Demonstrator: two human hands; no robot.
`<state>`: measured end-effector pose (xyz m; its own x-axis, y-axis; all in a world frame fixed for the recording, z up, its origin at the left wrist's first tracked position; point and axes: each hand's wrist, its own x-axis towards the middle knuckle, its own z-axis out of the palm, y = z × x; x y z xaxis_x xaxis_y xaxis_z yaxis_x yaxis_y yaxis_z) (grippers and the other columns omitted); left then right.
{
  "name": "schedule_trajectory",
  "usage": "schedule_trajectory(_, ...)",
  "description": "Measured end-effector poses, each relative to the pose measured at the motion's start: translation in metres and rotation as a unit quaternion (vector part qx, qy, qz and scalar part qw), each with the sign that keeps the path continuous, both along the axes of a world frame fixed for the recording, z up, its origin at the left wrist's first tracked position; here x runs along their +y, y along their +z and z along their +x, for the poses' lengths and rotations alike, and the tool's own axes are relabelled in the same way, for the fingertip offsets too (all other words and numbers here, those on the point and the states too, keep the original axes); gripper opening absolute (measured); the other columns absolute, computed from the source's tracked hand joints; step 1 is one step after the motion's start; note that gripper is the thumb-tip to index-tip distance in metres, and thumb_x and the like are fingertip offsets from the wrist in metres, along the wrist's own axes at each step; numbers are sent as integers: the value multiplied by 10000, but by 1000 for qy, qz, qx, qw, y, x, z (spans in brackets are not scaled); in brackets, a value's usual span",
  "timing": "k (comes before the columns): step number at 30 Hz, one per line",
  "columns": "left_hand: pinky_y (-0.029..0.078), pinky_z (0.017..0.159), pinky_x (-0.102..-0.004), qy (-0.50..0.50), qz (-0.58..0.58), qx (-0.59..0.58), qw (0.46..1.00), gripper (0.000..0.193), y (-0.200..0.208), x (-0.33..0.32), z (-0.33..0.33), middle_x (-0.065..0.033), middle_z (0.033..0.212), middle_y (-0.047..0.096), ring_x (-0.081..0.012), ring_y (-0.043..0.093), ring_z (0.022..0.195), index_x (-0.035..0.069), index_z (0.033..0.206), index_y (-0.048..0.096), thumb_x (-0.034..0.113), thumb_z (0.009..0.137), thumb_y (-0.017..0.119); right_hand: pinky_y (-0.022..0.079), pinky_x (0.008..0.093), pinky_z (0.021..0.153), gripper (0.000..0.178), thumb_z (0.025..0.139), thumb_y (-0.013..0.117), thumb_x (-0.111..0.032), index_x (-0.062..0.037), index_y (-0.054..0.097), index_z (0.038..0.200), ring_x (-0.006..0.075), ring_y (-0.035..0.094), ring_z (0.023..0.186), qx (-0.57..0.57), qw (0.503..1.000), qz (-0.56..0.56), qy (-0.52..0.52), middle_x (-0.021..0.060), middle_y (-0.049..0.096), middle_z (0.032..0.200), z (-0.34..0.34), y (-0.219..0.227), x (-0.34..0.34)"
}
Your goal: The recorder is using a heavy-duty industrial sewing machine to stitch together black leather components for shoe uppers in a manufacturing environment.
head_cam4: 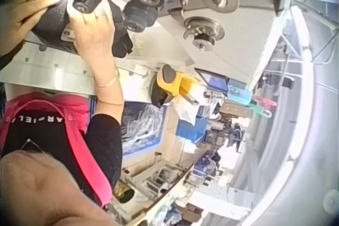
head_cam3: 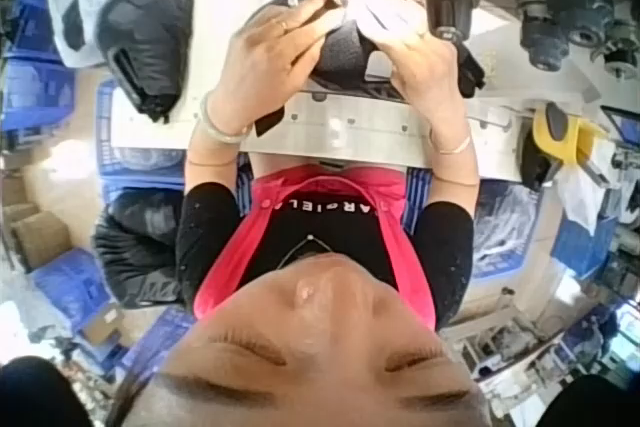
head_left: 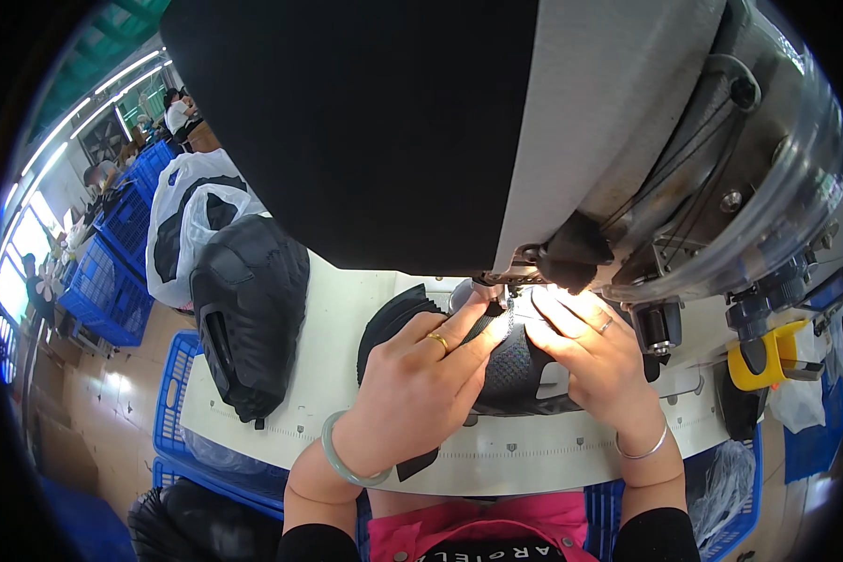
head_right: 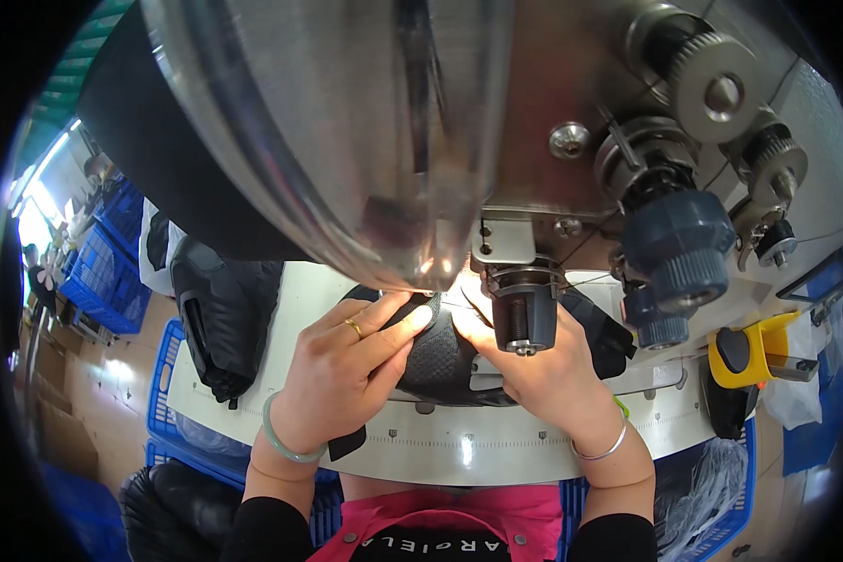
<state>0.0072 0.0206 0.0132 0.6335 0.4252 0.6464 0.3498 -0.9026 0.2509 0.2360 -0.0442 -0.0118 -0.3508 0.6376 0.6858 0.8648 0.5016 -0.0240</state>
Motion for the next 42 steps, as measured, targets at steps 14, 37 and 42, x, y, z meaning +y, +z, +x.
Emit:
schedule_trajectory(14, 544, 717, -327, 33, 2, 21, 999, 352, -2, -2, 0, -131, 1218, 678, -248, 641, 797, 60, 1134, 717, 46, 783, 688, 513, 444, 923, 341, 713, 625, 68, -39, 702, 1028, 317, 649, 1096, 7, 1000, 5, 10, 154, 686, 1189, -1, 1, 4)
schedule_trajectory(37, 541, 734, -340, -19, 21, 30, 999, 374, -3, 4, -6, -153, 1250, 639, -271, 602, 817, 47, 1115, 709, 29, 742, 726, 547, 380, 765, 494, 658, 694, -14, -220, 744, 1103, 281, 662, 893, 23, 998, 50, 5, 61, 681, 974, 1, -5, 9)
schedule_trajectory(42, 544, 743, -330, 3, 53, 53, 997, 399, -4, 4, -6, -126, 1270, 624, -247, 586, 844, 52, 1102, 703, 41, 705, 736, 546, 381, 775, 517, 661, 677, 7, -211, 736, 1126, 285, 663, 899, 19, 999, 38, -2, 70, 685, 991, -2, -6, 8)
